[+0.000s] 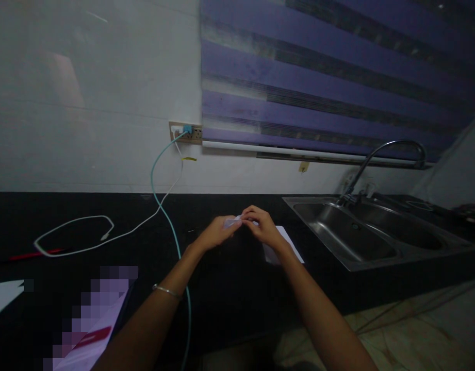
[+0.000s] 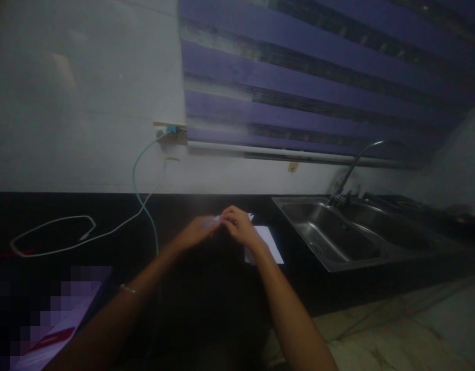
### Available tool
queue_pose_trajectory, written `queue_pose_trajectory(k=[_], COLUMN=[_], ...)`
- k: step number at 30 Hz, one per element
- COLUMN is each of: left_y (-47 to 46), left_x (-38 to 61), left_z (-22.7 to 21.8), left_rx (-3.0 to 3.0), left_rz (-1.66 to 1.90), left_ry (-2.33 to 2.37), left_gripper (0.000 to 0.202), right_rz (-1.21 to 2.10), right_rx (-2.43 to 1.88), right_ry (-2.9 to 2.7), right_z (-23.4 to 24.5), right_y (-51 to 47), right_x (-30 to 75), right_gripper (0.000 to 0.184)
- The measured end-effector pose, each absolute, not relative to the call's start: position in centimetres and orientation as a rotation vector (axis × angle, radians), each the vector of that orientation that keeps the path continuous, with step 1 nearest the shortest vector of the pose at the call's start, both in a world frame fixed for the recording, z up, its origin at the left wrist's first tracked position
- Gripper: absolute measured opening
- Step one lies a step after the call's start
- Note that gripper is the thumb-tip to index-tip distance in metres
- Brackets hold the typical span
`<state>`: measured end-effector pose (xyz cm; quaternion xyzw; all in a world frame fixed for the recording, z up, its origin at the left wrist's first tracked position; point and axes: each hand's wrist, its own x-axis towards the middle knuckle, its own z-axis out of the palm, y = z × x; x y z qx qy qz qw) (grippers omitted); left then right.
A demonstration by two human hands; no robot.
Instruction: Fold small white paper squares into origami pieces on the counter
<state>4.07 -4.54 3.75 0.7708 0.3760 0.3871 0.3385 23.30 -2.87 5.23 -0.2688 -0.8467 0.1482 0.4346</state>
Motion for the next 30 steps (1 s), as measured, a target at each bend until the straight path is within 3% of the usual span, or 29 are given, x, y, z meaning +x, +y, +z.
queue_pose_trajectory(k=[5,10,14,17,28,30], left_y=[-4.38,-4.36,-4.42,-4.50,-4.10,-4.17], left_x=[4.46,4.44,4.53,4.56,4.19,4.24], left_z=[3.42,3.38,3.64,3.78,4.01,4.09], left_rx=[2.024,2.016,1.974,1.922,1.745,1.752], left_rz=[1.100,1.106,1.135,1.134,1.085,1.085], left_ry=[1.036,1.087,1.131,1.130,0.948,0.948], left_gripper=[0.043,0.044,0.047,0.052,0.058,0.057], right_rz=[0.391,0.508,0.533,0.557,0.723,0.822], right_rx=[-0.669,-0.752,-0.769,-0.721,-0.689,-0.699], right_ry=[-2.094,-1.970,-1.918,-1.885,-1.857,-1.769], right_z=[5.25,4.96,5.01,5.28,4.95,4.98], right_y=[-2.99,-2.89,-2.91,-3.10,-3.27,-3.23], right_x=[23.23,23.10,22.85,22.67,22.59,22.51], right_gripper=[0.014,0.035,0.014,0.009,0.010,0.017])
